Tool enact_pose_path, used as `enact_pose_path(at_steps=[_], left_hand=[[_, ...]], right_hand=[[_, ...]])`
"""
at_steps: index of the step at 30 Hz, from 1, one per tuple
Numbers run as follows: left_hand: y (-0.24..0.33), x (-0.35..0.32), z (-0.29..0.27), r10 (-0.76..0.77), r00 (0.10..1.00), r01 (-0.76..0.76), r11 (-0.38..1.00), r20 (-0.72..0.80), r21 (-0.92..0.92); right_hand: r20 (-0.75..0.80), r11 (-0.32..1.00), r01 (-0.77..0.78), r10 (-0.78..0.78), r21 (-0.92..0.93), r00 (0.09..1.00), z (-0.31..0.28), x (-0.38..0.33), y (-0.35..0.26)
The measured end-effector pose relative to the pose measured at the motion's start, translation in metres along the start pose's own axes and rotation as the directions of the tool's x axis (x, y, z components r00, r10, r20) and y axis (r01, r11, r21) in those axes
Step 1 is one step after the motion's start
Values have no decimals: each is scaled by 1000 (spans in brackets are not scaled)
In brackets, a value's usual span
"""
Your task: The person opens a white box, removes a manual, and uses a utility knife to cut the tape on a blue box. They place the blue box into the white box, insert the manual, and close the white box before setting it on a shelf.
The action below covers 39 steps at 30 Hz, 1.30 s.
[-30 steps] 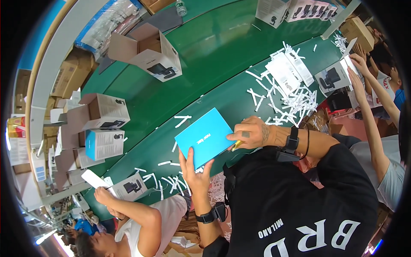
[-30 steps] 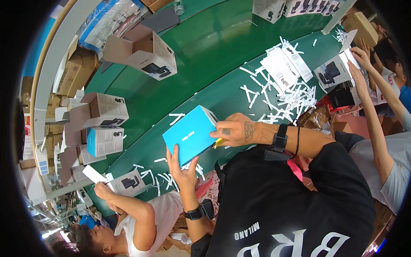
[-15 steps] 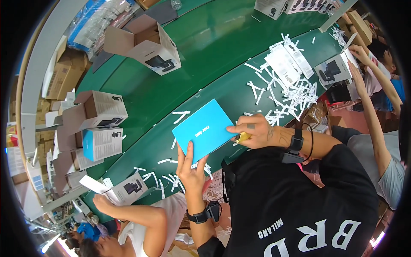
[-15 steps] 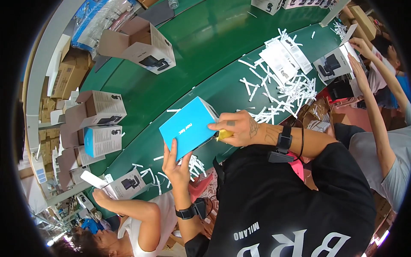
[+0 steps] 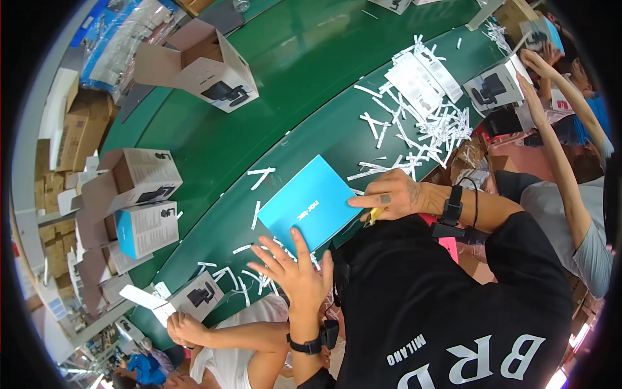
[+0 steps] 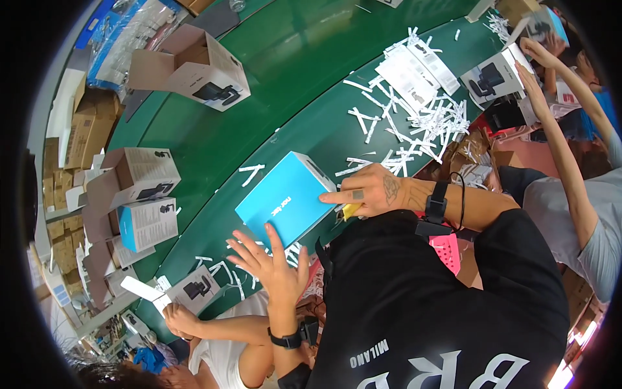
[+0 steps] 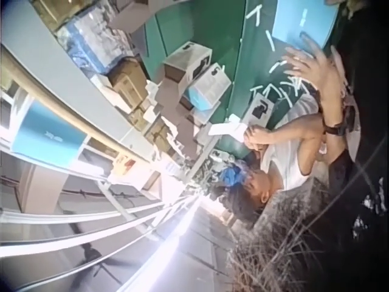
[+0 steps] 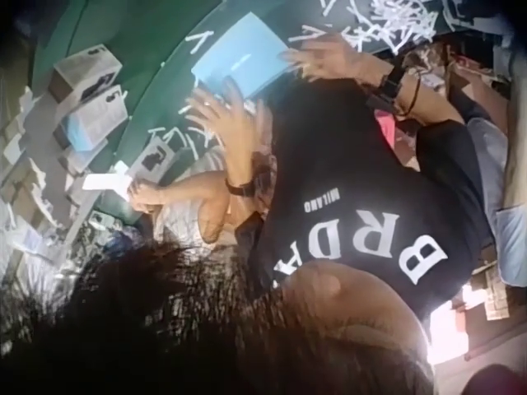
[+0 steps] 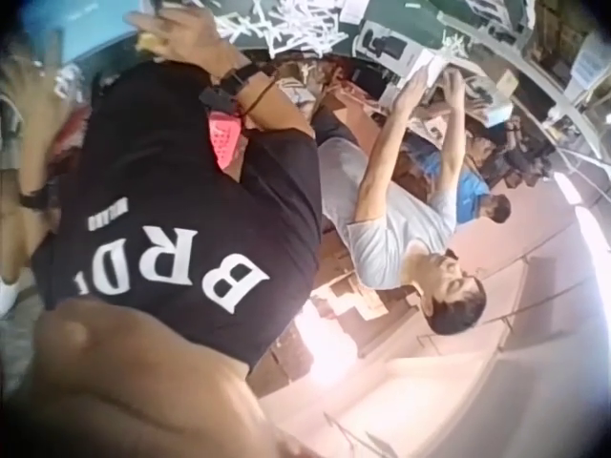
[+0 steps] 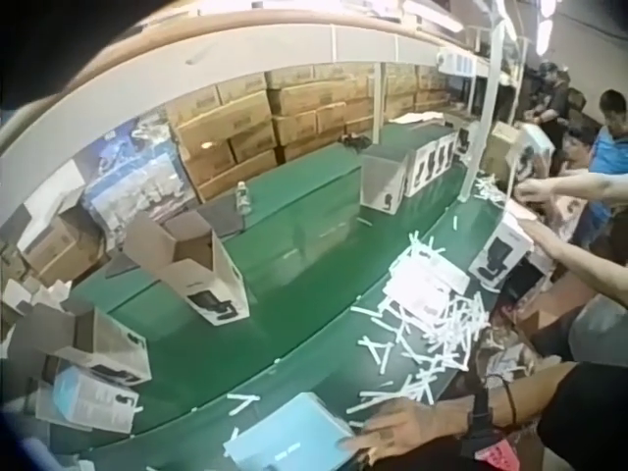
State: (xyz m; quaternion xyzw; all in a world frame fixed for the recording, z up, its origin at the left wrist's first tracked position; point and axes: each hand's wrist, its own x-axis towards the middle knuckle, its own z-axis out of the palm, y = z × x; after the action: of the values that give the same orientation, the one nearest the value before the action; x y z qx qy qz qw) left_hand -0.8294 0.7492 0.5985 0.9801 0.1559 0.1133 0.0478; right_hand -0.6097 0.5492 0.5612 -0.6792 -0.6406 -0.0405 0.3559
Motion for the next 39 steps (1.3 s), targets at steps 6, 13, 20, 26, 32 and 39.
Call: enact_pose_path(at_steps=[6,13,20,26,32,39], left_hand=[[10,29,16,138,976,-125,988,169,-86],[-3,62,7,262,958,-254,964,114,-79],[-11,90,1,189,981,-182,971,33,-155],[-64,94,-11,406,908,-345,866,104,-363],[28,218,-4,384,920,-376,823,-70,-426],[161,446,58,-96,993,79,973,-68,-217]], right_hand=[[-93,993,80,-89,-87,992,24,8,-4],[-128,991,93,-105,-97,986,33,14,-8],[-175,982,187,-185,-8,967,25,40,2],[-120,739,-604,657,297,745,-28,23,32],[-160,402,-911,909,89,385,-58,-110,68],[-400,415,-909,837,22,372,-77,-147,108]])
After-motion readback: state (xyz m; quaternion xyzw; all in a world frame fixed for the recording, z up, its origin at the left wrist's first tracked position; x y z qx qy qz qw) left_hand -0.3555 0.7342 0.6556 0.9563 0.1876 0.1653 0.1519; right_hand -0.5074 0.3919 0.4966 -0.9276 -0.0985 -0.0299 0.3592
